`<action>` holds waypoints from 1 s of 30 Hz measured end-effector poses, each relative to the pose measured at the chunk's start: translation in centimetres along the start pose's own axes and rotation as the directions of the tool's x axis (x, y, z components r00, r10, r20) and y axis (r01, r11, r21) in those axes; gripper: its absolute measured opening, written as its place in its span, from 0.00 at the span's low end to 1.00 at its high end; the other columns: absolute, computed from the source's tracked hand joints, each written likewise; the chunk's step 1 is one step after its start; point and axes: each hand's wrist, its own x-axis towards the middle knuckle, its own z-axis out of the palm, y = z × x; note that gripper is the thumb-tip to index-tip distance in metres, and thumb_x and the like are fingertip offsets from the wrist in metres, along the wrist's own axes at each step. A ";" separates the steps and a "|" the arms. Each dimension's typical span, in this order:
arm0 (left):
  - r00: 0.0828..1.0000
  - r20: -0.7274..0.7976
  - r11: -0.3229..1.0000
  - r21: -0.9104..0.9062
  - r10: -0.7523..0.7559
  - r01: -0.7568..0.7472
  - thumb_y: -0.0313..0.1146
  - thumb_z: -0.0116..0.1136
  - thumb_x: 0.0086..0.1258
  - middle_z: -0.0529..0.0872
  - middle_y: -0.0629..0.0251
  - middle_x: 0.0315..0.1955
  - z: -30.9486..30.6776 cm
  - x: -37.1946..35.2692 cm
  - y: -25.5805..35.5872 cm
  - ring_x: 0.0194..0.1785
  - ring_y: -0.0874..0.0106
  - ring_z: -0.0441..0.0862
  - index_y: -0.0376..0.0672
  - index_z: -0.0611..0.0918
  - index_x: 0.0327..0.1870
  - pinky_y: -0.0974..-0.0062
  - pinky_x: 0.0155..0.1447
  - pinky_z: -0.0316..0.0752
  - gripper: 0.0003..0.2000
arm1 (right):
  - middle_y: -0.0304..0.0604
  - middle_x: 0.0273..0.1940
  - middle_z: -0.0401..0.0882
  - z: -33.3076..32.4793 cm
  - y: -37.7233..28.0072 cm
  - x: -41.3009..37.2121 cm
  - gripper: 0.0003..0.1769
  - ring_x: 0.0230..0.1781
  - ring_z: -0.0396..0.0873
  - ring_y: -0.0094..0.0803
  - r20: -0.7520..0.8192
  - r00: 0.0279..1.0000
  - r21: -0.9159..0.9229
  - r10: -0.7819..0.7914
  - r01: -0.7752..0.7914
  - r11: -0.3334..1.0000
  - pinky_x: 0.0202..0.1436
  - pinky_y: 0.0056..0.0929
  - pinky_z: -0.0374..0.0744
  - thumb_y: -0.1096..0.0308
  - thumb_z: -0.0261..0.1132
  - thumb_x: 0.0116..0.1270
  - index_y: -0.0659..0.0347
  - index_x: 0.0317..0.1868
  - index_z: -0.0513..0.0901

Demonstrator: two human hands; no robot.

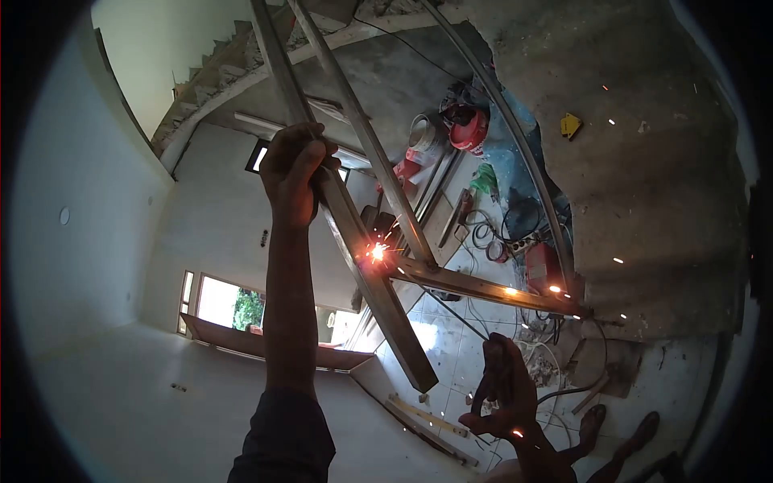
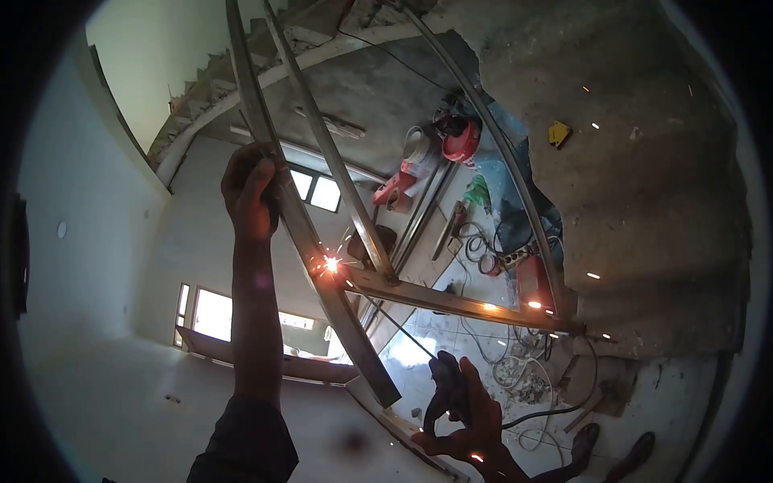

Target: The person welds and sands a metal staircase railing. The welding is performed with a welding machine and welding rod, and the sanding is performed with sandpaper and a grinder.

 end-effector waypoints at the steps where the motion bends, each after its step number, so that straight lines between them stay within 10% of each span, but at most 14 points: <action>1: 1.000 0.000 1.000 0.000 -0.001 0.001 0.27 0.60 0.70 0.85 0.61 0.33 0.0 0.0 0.0 0.28 0.77 0.77 0.33 0.80 0.50 0.81 0.33 0.71 0.11 | 0.45 0.62 0.70 -0.2 0.4 0.0 0.72 0.60 0.73 0.29 0.000 1.000 0.000 0.001 -0.001 1.000 0.54 0.25 0.76 0.50 0.89 0.34 0.69 0.75 0.56; 6: 1.000 -0.015 1.000 0.005 0.017 -0.017 0.29 0.64 0.68 0.87 0.60 0.32 -0.4 0.2 -0.4 0.30 0.75 0.85 0.34 0.81 0.48 0.83 0.32 0.76 0.12 | 0.51 0.55 0.83 -0.5 1.1 0.3 0.72 0.33 0.83 0.25 0.021 0.952 -0.319 -0.307 0.297 0.900 0.33 0.20 0.81 0.47 0.87 0.38 0.66 0.77 0.52; 11: 1.000 -0.020 1.000 -0.002 -0.008 0.008 0.26 0.61 0.69 0.86 0.61 0.34 -0.2 0.0 -0.1 0.28 0.79 0.79 0.33 0.80 0.49 0.80 0.33 0.75 0.10 | 0.53 0.68 0.70 -0.5 2.0 0.0 0.76 0.57 0.77 0.30 0.019 0.967 -0.171 -0.252 0.252 0.953 0.39 0.20 0.79 0.43 0.88 0.35 0.70 0.77 0.51; 17: 0.997 -0.066 0.993 0.109 -0.029 0.036 0.29 0.61 0.70 0.86 0.62 0.32 0.2 0.0 0.3 0.26 0.78 0.79 0.36 0.81 0.45 0.77 0.36 0.77 0.08 | 0.54 0.58 0.81 -0.1 1.1 0.8 0.67 0.33 0.82 0.25 0.009 0.922 -0.297 -0.387 0.372 0.880 0.31 0.20 0.79 0.42 0.84 0.43 0.73 0.72 0.56; 25: 1.000 -0.014 0.999 0.053 -0.011 0.011 0.29 0.61 0.69 0.86 0.61 0.33 -0.3 0.1 0.0 0.29 0.75 0.82 0.35 0.80 0.48 0.82 0.32 0.72 0.11 | 0.53 0.67 0.69 0.1 1.0 0.3 0.72 0.61 0.69 0.33 -0.031 0.968 -0.007 -0.248 0.248 0.969 0.58 0.29 0.68 0.55 0.89 0.37 0.69 0.77 0.51; 26: 1.000 -0.007 0.998 0.053 -0.013 0.013 0.31 0.64 0.67 0.87 0.60 0.33 -0.5 0.1 -0.1 0.30 0.73 0.86 0.36 0.81 0.50 0.83 0.32 0.75 0.13 | 0.53 0.72 0.60 0.6 1.0 0.2 0.72 0.77 0.56 0.40 -0.030 0.990 0.200 -0.138 0.141 0.969 0.79 0.37 0.55 0.58 0.89 0.37 0.74 0.76 0.50; 30: 1.000 0.000 1.000 0.011 -0.013 0.013 0.30 0.63 0.67 0.87 0.60 0.32 -0.3 0.1 -0.1 0.30 0.74 0.85 0.35 0.81 0.49 0.82 0.33 0.75 0.12 | 0.51 0.69 0.65 -0.3 1.9 -0.1 0.73 0.70 0.67 0.36 0.009 0.993 -0.047 -0.114 0.114 0.992 0.70 0.31 0.69 0.55 0.90 0.35 0.71 0.76 0.52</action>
